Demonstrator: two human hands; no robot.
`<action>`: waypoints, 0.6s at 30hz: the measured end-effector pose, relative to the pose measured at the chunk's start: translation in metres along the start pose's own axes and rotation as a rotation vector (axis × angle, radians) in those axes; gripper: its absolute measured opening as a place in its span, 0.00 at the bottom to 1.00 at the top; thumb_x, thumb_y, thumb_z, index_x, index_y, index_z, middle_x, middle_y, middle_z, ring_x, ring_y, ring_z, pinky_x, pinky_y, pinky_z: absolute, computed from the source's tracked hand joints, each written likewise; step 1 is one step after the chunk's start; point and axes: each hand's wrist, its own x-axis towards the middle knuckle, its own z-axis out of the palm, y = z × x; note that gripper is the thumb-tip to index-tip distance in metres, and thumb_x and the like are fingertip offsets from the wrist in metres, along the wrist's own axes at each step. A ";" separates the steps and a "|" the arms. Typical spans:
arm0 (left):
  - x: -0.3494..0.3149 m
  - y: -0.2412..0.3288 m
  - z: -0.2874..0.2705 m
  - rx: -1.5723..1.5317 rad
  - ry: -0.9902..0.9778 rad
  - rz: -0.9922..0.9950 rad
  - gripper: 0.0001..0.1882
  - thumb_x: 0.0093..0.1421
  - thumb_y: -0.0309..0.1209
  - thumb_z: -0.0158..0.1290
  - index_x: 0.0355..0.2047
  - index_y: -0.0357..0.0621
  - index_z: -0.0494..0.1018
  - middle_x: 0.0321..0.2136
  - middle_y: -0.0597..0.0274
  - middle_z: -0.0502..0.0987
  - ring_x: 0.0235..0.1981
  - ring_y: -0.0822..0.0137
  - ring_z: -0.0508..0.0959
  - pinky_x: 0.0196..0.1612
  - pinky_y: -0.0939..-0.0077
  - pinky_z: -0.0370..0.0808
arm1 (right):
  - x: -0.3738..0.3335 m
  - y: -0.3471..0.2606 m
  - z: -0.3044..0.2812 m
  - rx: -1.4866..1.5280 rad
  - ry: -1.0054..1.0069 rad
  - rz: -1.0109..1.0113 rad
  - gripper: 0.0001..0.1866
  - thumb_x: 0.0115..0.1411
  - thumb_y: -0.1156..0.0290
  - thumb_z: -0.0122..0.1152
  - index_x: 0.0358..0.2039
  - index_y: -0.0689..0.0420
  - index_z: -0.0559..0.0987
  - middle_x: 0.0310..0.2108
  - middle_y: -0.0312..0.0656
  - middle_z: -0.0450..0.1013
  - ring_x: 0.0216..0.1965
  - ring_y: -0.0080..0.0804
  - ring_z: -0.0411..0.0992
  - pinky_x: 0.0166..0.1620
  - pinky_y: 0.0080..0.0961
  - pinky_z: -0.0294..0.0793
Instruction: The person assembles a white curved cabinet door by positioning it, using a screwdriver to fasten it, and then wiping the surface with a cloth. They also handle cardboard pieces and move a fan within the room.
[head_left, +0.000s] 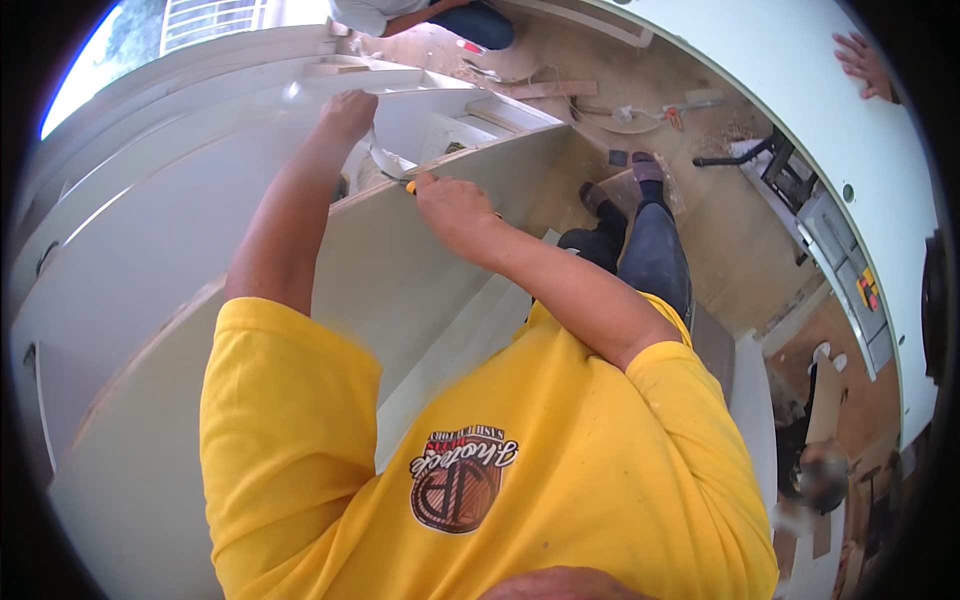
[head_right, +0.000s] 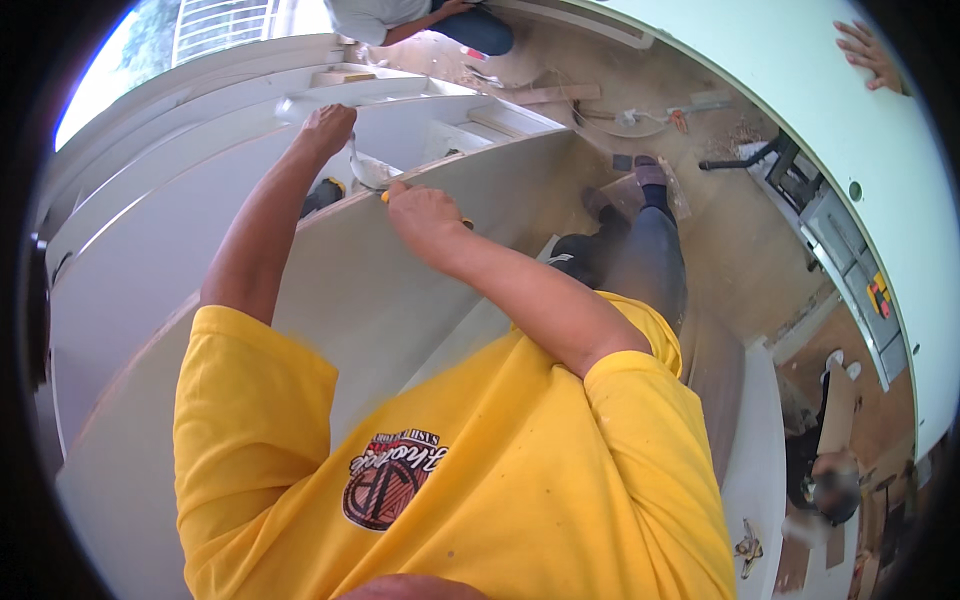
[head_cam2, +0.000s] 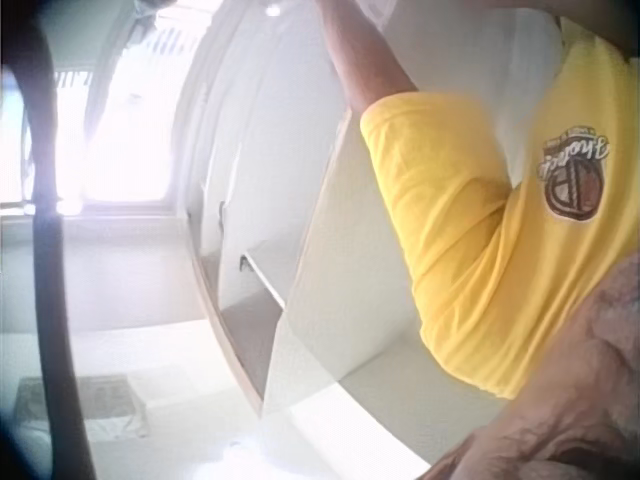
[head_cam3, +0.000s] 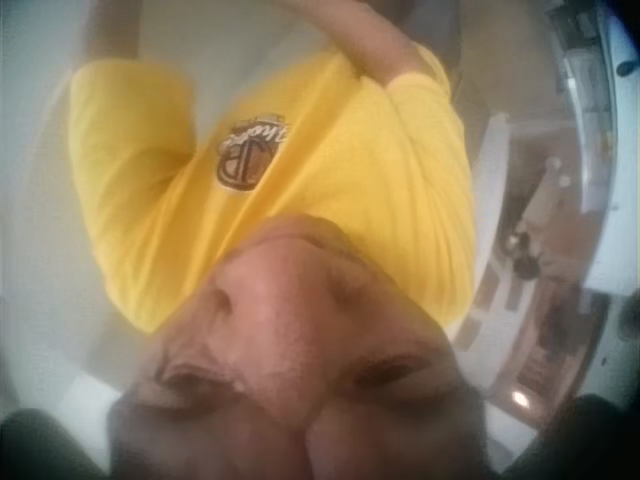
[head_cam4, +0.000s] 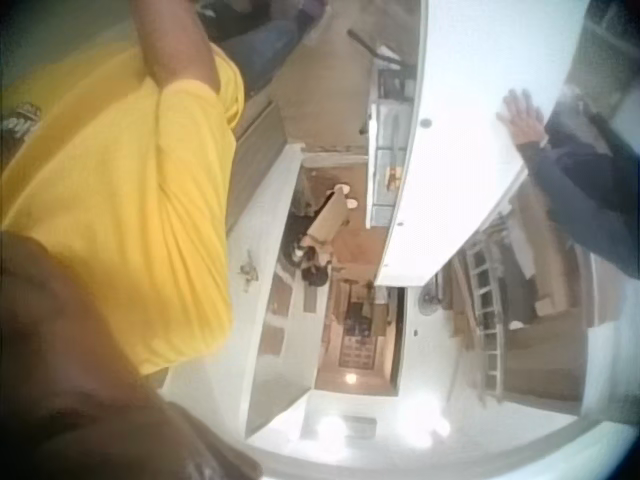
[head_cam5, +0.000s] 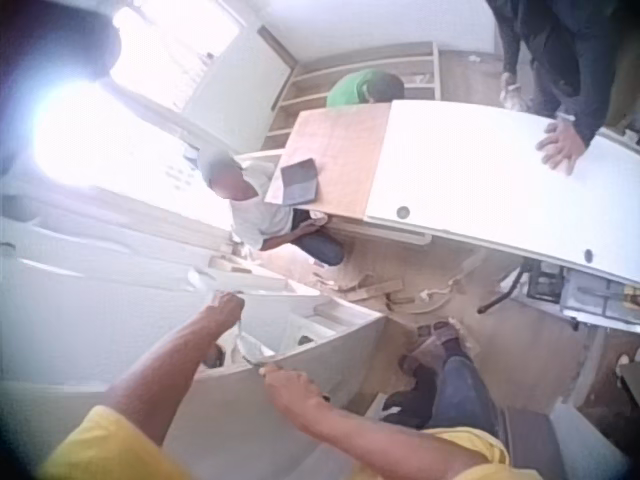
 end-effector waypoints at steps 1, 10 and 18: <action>-0.005 0.000 -0.004 -0.075 0.103 0.020 0.10 0.55 0.25 0.59 0.38 0.42 0.82 0.43 0.47 0.82 0.50 0.52 0.80 0.52 0.58 0.77 | 0.001 0.000 0.001 0.012 0.008 -0.001 0.11 0.61 0.75 0.54 0.44 0.63 0.70 0.34 0.54 0.79 0.35 0.50 0.81 0.38 0.40 0.82; -0.082 0.057 -0.049 -0.256 -0.201 0.156 0.19 0.56 0.25 0.59 0.49 0.50 0.81 0.48 0.56 0.81 0.54 0.55 0.78 0.58 0.62 0.73 | 0.005 0.000 -0.001 -0.027 0.040 -0.034 0.10 0.62 0.76 0.52 0.43 0.65 0.70 0.32 0.55 0.80 0.35 0.52 0.81 0.40 0.45 0.81; -0.073 0.053 -0.031 -0.093 -0.137 0.343 0.13 0.52 0.27 0.63 0.39 0.46 0.83 0.41 0.59 0.84 0.46 0.57 0.81 0.49 0.63 0.76 | 0.001 0.005 0.007 -0.024 0.035 -0.087 0.09 0.61 0.78 0.51 0.42 0.66 0.70 0.32 0.56 0.79 0.36 0.52 0.81 0.37 0.43 0.81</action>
